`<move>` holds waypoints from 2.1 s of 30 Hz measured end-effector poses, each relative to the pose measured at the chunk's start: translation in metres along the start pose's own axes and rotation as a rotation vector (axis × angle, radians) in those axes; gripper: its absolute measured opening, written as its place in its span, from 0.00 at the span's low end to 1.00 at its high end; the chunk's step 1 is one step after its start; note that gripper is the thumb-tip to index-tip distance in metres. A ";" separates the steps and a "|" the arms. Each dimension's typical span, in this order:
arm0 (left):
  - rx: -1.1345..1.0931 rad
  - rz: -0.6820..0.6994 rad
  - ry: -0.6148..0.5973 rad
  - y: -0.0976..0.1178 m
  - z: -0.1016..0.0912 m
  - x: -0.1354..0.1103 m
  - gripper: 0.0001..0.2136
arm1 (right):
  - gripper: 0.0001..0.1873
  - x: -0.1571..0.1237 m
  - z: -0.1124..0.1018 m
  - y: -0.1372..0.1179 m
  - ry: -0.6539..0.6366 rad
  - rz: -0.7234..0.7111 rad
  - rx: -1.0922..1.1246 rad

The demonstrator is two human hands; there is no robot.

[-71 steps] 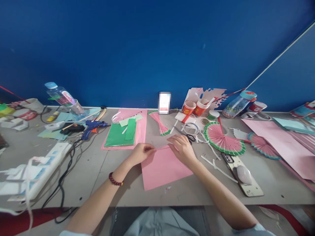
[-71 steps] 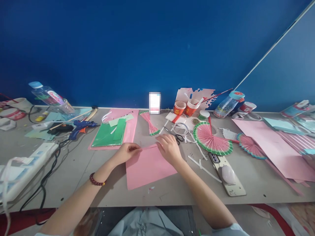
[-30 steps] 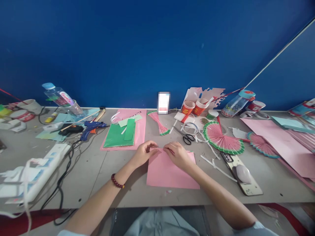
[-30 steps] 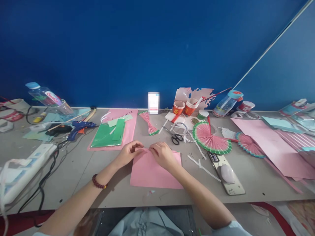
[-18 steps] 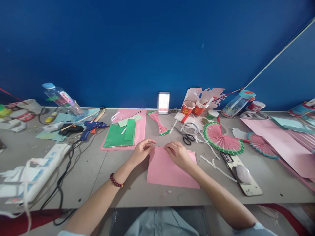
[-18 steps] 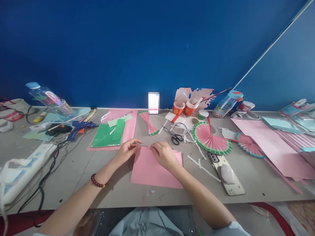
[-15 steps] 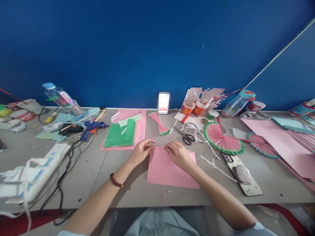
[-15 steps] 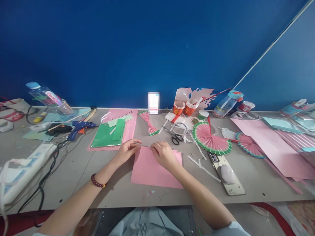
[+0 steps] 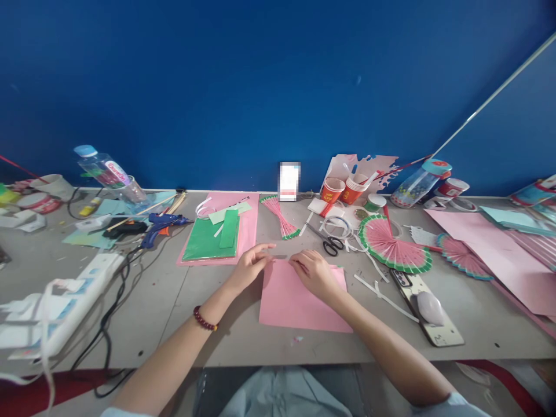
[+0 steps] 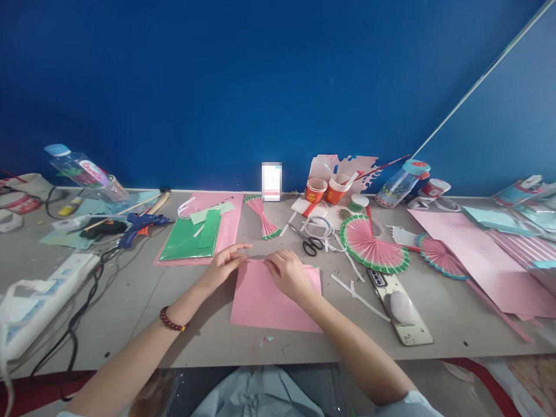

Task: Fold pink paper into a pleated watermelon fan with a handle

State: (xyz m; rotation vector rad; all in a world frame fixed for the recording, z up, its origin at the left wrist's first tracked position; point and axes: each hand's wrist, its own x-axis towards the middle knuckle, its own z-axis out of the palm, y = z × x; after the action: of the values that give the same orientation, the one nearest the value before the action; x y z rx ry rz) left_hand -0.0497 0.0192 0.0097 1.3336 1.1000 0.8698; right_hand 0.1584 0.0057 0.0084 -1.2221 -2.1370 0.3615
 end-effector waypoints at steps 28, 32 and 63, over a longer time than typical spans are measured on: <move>0.125 0.096 -0.035 -0.011 0.003 0.002 0.18 | 0.10 0.000 -0.003 0.002 -0.030 0.062 -0.109; 0.187 0.158 0.060 -0.012 -0.001 0.003 0.15 | 0.13 0.006 -0.021 0.016 -0.064 0.089 -0.181; 0.548 0.229 0.101 0.039 -0.030 -0.010 0.10 | 0.12 0.015 -0.090 0.051 -0.052 0.336 0.174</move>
State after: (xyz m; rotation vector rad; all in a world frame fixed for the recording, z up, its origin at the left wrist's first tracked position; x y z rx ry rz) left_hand -0.0763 0.0221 0.0518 1.9139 1.3411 0.8378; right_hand 0.2459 0.0386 0.0558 -1.4818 -1.8939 0.7157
